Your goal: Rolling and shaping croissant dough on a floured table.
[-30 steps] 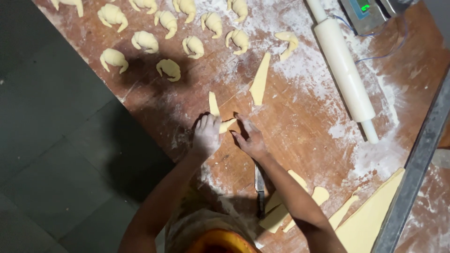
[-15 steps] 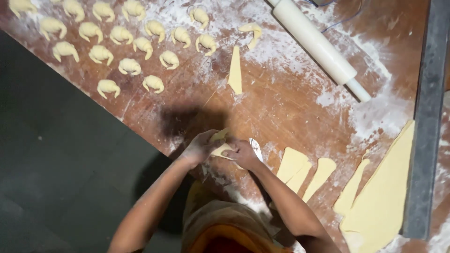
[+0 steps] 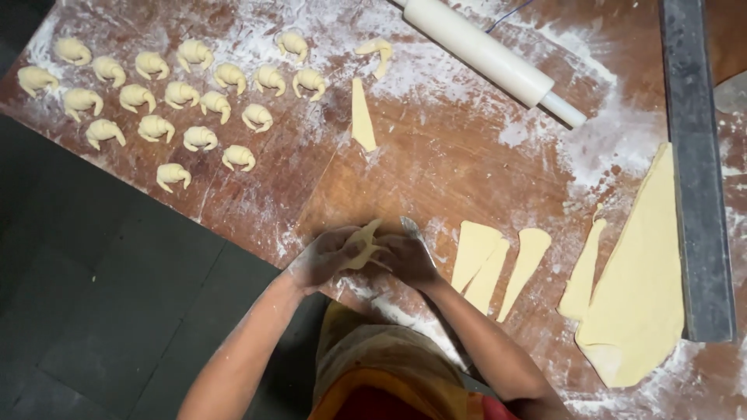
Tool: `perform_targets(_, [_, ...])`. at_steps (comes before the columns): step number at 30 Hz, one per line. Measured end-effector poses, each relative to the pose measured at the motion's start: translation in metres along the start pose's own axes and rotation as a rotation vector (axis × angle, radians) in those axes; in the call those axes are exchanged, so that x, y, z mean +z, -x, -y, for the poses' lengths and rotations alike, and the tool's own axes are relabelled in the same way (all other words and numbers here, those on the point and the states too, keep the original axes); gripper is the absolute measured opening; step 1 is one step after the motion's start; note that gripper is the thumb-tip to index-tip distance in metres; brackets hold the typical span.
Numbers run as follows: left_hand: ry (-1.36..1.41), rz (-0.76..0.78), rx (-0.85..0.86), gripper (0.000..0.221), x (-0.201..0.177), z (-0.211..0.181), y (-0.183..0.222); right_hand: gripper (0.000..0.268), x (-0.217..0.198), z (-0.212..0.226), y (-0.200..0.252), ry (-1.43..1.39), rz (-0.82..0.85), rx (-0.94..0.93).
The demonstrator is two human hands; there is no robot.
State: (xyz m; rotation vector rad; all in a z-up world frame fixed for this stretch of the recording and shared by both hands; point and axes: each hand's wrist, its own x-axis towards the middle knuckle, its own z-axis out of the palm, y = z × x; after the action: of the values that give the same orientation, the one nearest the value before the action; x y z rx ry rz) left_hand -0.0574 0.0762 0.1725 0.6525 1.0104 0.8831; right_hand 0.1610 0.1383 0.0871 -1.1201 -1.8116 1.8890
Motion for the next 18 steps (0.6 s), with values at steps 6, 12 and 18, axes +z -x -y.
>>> perform_targets(6, [-0.932,0.017,0.505,0.029,-0.024,0.000,-0.026,0.067,-0.025,0.071,-0.006,0.440,-0.246,-0.642])
perform_targets(12, [-0.937,-0.325,0.040,0.065,-0.066,-0.026,-0.070,0.066,-0.040,0.096,-0.085,0.585,0.172,-0.502])
perform_targets(18, [-0.929,-0.437,0.234,0.056,-0.100,-0.066,-0.072,0.054,-0.037,0.124,-0.152,0.698,0.230,-0.517])
